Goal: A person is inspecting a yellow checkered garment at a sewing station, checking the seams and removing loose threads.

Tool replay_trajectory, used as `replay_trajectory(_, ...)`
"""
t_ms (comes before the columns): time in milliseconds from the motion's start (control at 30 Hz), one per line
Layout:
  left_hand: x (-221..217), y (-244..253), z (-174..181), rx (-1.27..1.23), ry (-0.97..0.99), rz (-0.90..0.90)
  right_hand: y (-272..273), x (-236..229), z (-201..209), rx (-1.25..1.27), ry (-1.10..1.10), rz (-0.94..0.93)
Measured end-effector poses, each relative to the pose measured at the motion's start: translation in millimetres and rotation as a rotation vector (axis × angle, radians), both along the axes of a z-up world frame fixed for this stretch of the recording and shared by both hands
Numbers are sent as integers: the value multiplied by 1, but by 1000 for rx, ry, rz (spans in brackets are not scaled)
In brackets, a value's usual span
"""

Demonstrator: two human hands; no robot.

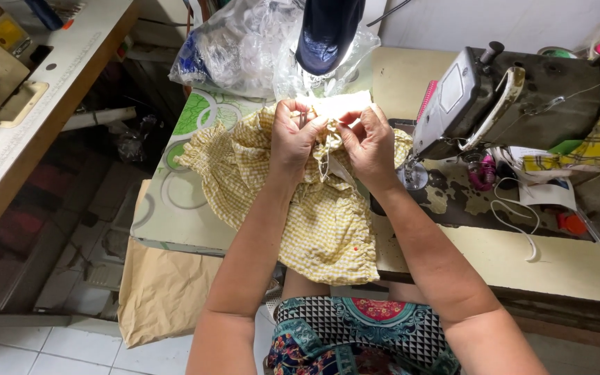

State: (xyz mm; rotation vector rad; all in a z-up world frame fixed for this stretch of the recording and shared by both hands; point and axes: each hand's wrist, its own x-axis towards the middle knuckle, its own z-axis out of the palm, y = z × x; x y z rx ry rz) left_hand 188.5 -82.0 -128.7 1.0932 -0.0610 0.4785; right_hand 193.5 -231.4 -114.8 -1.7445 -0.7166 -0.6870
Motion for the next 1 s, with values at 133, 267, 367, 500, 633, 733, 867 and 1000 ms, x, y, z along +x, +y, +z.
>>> replay_trajectory(133,2,2,-1,75,-10,8,1,-6,8,-23,-51,24)
replay_trajectory(267,1,0,-4,174,-83,7,-4,-3,7,-50,-54,10)
replay_trajectory(367,-3,-2,-2,241,-117,9,-7,-1,7,-82,-61,-7)
replay_trajectory(500,2,-3,-8,280,-129,25,-8,-1,6,-151,-110,-12)
replay_trajectory(633,0,-2,-5,235,-100,21,-9,4,3,-101,-45,58)
replay_trajectory(733,0,-2,-3,211,-77,3,-9,3,4,-99,-30,77)
replay_trajectory(867,4,-3,-6,186,-62,18,-2,-11,13,-8,8,110)
replay_trajectory(1000,5,-2,-9,188,-63,44,-7,-4,6,-106,-101,57)
